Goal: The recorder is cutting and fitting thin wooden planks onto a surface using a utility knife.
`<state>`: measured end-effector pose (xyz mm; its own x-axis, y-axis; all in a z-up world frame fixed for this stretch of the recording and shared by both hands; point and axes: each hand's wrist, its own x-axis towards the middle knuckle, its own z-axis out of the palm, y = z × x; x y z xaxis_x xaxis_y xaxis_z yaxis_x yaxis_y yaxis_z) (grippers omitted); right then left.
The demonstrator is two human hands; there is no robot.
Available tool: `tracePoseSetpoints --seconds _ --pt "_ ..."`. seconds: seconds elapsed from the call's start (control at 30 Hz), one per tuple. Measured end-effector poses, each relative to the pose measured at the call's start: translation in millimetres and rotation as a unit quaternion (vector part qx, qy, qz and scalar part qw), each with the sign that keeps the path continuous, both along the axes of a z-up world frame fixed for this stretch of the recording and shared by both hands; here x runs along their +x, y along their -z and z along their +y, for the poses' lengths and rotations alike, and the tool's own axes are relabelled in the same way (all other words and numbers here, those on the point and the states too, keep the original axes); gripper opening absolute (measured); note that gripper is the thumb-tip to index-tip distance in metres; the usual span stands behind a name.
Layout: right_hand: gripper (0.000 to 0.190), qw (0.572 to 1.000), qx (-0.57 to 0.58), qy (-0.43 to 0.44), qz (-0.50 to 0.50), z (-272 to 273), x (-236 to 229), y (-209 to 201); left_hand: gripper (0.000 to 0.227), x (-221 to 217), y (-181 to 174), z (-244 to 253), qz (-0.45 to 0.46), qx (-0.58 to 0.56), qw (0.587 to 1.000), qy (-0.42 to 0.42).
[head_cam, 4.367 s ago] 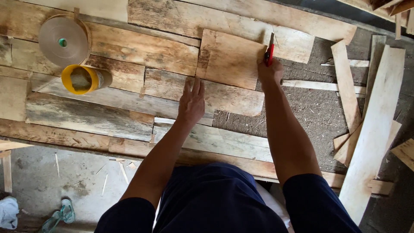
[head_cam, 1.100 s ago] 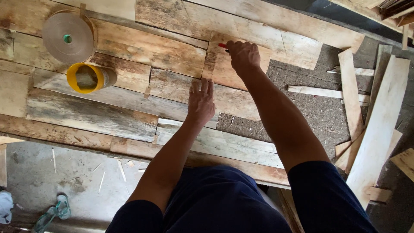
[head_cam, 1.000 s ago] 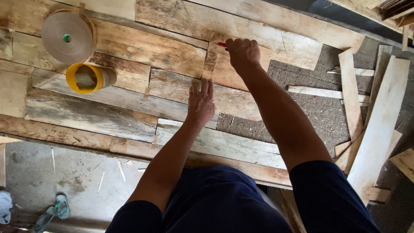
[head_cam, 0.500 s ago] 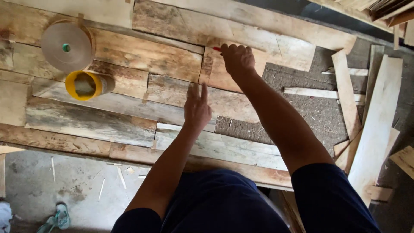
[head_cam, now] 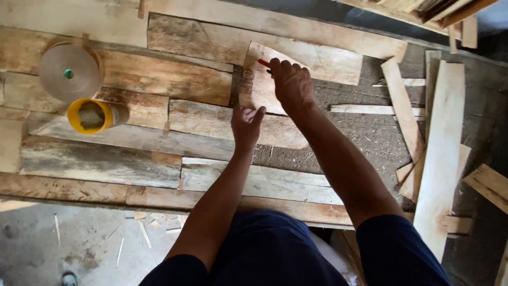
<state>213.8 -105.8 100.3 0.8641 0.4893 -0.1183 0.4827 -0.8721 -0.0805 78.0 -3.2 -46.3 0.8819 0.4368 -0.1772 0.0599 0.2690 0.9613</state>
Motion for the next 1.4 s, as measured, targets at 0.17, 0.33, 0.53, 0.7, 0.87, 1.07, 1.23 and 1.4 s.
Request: tracePoseSetpoints --seconds 0.17,0.33,0.53,0.7,0.87,1.07,1.23,1.4 --pt "0.013 0.996 0.054 0.036 -0.067 -23 -5 -16 0.027 25 -9 -19 0.065 0.018 0.998 0.011" --pt "0.026 0.991 0.052 0.084 -0.087 -64 -4 -26 0.024 43 -79 -9 0.027 0.157 0.986 0.038" --pt "0.042 0.983 0.146 0.104 -0.039 -81 -15 2 0.016 64 -63 10 0.058 0.236 0.967 0.081" --pt "0.053 0.957 0.138 0.231 0.11 -72 -25 55 0.038 80 -38 17 0.177 0.3 0.929 0.123" --pt "0.063 0.954 0.149 0.232 0.122 -64 -18 98 0.04 87 18 22 0.033 0.365 0.928 0.065" --pt "0.072 0.951 0.108 0.248 0.151 -58 -13 121 0.016 58 6 4 -0.001 0.541 0.828 0.148" --pt "0.06 0.933 0.069 0.284 0.211 -48 -11 99 0.063 7 -40 -19 -0.102 0.651 0.679 0.325" --pt "0.065 0.939 0.078 0.274 0.191 -54 -8 126 0.069 -10 -13 -25 -0.089 0.608 0.704 0.356"
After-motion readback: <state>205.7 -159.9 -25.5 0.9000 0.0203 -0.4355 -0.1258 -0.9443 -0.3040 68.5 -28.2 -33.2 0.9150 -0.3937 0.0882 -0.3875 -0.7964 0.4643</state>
